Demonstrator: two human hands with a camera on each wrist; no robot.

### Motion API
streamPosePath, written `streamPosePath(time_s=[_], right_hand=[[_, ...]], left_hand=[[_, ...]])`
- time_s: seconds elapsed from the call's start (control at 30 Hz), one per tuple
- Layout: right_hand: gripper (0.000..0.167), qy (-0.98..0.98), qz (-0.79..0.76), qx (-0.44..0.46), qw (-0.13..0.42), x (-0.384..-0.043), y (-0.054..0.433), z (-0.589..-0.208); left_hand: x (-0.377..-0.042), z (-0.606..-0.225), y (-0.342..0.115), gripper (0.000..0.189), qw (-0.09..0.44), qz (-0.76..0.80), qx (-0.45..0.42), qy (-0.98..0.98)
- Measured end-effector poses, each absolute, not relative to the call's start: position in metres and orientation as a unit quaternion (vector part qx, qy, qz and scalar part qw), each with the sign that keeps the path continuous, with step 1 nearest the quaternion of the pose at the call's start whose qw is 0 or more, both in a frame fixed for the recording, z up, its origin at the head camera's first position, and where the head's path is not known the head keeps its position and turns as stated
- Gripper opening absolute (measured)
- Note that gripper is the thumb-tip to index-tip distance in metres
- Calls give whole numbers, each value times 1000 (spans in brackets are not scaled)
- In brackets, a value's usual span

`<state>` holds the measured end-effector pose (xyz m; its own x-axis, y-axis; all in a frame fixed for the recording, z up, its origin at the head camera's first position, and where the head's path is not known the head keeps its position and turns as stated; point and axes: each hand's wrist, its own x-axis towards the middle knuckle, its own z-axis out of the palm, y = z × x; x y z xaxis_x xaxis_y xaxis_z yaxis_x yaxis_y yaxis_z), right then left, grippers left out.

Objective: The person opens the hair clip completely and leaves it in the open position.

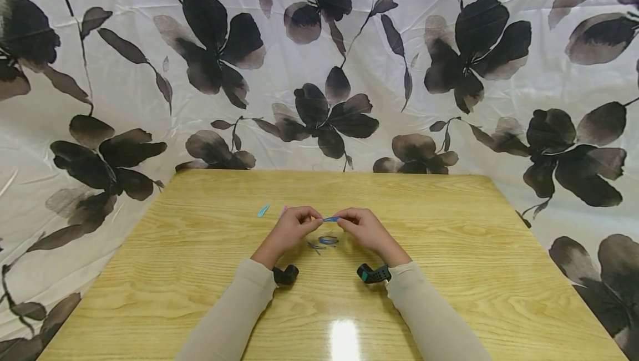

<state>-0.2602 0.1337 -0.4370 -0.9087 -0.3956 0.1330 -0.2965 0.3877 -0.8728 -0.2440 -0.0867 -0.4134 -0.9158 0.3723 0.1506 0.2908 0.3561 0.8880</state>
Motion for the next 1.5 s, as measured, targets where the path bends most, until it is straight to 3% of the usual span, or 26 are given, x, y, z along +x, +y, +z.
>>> streamPosePath(time_s=[0.47, 0.9, 1.5], right_hand=[[25, 830, -509, -219, 68, -241, 132, -408], [27, 818, -527, -217, 79, -265, 137, -444], [24, 819, -520, -235, 64, -264, 138, -444]], left_hand=[[-266, -445, -90, 24, 42, 534, 196, 821], [-267, -446, -93, 27, 46, 527, 213, 821], [-270, -450, -95, 26, 52, 535, 207, 818]])
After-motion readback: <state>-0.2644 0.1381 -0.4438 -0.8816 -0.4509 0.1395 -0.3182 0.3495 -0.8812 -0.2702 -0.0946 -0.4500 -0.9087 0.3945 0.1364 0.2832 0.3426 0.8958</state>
